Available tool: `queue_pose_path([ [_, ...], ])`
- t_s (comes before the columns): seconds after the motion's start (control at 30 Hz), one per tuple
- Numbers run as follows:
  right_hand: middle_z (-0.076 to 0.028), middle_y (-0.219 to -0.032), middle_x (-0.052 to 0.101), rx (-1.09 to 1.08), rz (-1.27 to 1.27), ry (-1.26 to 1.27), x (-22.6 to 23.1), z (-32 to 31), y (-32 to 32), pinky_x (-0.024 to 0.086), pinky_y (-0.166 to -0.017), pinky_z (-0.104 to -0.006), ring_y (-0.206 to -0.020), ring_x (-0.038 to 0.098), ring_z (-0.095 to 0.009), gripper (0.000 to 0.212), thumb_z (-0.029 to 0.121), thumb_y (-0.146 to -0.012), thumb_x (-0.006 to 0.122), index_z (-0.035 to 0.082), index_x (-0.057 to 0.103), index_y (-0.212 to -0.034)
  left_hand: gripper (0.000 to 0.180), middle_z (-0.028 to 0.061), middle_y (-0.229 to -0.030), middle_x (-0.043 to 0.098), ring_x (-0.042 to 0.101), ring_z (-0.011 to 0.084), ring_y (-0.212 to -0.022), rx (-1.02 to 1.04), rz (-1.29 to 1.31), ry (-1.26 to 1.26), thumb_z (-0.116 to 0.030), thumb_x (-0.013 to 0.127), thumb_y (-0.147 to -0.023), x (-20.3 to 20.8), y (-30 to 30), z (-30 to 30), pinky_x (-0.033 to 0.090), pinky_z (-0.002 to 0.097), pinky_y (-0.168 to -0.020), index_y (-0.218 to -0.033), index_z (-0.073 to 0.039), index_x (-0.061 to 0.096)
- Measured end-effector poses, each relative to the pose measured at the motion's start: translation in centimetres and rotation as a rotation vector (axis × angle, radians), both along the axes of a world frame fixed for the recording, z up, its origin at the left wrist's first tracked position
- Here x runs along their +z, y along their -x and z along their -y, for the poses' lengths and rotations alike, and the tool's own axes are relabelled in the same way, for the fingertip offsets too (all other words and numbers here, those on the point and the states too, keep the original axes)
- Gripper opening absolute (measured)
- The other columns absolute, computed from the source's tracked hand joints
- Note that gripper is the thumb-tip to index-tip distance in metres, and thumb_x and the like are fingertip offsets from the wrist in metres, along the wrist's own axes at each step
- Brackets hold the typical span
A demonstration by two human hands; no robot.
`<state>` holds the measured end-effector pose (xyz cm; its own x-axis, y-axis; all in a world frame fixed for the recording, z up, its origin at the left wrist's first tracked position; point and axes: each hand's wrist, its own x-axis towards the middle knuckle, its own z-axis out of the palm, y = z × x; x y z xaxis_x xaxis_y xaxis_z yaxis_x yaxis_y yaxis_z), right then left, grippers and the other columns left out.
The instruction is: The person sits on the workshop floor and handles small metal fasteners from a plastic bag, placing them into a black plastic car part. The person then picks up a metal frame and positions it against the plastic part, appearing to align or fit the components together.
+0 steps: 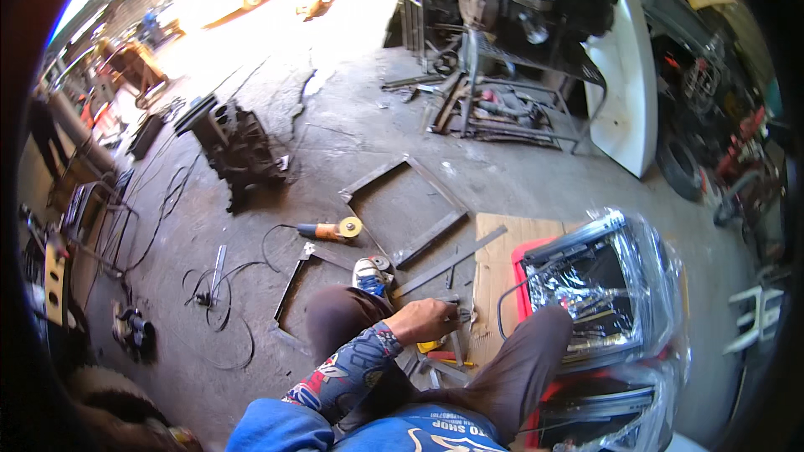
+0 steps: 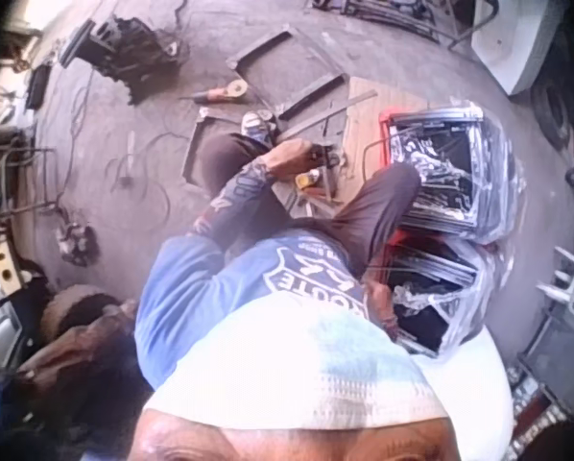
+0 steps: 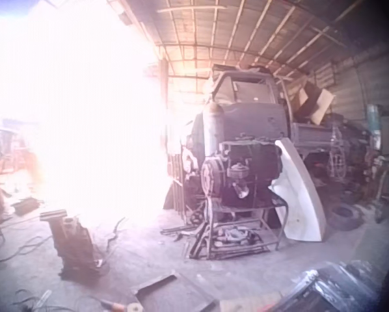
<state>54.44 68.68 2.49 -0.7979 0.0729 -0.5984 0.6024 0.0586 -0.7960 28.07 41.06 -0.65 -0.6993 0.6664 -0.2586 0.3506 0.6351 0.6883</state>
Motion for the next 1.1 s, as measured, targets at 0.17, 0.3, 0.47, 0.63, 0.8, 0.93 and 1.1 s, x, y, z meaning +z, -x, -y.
queue_pose_path([
  [0.17,-0.002,-0.091,0.064,-0.103,-0.138,0.066,1.3,-4.7,2.0,0.042,-0.064,-0.0183,-0.076,0.057,-0.008,0.025,0.007,-0.085,0.051,0.003,0.062,-0.107,0.026,0.0220,-0.098,0.068,0.067,0.0387,-0.092,0.011,0.033,-0.096,-0.025,0.062,-0.091,1.2,0.2,-0.9,0.053,0.0445,-0.078,-0.104,-0.004,0.068],
  [0.3,0.002,-0.081,0.052,-0.087,-0.272,0.155,-0.7,-4.6,12.2,0.033,-0.051,-0.0216,-0.061,0.043,-0.006,0.037,0.006,-0.088,0.047,0.003,0.052,-0.125,0.018,0.0132,-0.087,0.064,0.063,0.0259,-0.079,0.006,0.064,-0.402,-0.008,0.064,-0.090,4.4,0.7,-3.7,0.050,0.0339,-0.074,-0.104,0.003,0.069],
  [0.47,-0.004,-0.074,0.054,-0.012,-0.331,0.414,-1.7,-2.6,23.9,0.033,-0.050,-0.0239,-0.056,0.043,-0.006,0.053,0.006,-0.084,0.046,0.000,0.042,-0.136,0.020,0.0089,-0.082,0.059,0.058,0.0178,-0.078,0.104,-0.036,-0.460,-0.007,0.064,-0.090,6.6,2.7,-10.1,0.047,0.0296,-0.073,-0.108,0.002,0.069],
  [0.63,-0.020,-0.093,0.062,0.073,-0.723,-0.169,-3.5,-4.2,32.6,0.047,-0.073,-0.0336,-0.076,0.059,-0.020,0.068,0.008,-0.081,0.048,-0.007,0.028,-0.144,0.022,0.0059,-0.084,0.062,0.058,0.0125,-0.078,0.171,0.003,-0.351,0.000,0.061,-0.091,7.0,8.3,-17.4,0.048,0.0265,-0.073,-0.112,0.002,0.069],
  [0.8,-0.024,-0.100,0.064,-0.094,-0.671,-0.112,-3.4,-9.9,35.2,0.051,-0.082,-0.0352,-0.086,0.064,-0.027,0.078,0.008,-0.080,0.051,-0.007,0.017,-0.149,0.022,0.0058,-0.093,0.069,0.061,0.0104,-0.082,0.085,0.186,-0.361,-0.005,0.061,-0.094,7.6,13.7,-23.3,0.049,0.0245,-0.075,-0.112,0.005,0.068],
  [0.93,-0.023,-0.097,0.062,-0.305,-0.512,0.417,-3.5,-14.5,35.2,0.052,-0.073,-0.0337,-0.082,0.063,-0.028,0.083,0.006,-0.079,0.050,-0.009,0.008,-0.149,0.020,0.0067,-0.092,0.069,0.061,0.0107,-0.082,-0.079,0.177,-0.243,-0.006,0.062,-0.092,7.1,17.4,-28.5,0.049,0.0262,-0.076,-0.107,0.006,0.069],
  [1.1,-0.007,-0.075,0.057,-0.505,-0.557,0.596,-3.5,-18.9,37.2,0.037,-0.048,-0.0246,-0.055,0.045,-0.009,0.080,-0.003,-0.082,0.048,0.003,0.010,-0.152,0.015,0.0051,-0.086,0.067,0.060,0.0103,-0.081,-0.134,0.183,-0.277,-0.007,0.061,-0.094,6.7,21.3,-35.2,0.049,0.0265,-0.073,-0.101,0.004,0.067],
])
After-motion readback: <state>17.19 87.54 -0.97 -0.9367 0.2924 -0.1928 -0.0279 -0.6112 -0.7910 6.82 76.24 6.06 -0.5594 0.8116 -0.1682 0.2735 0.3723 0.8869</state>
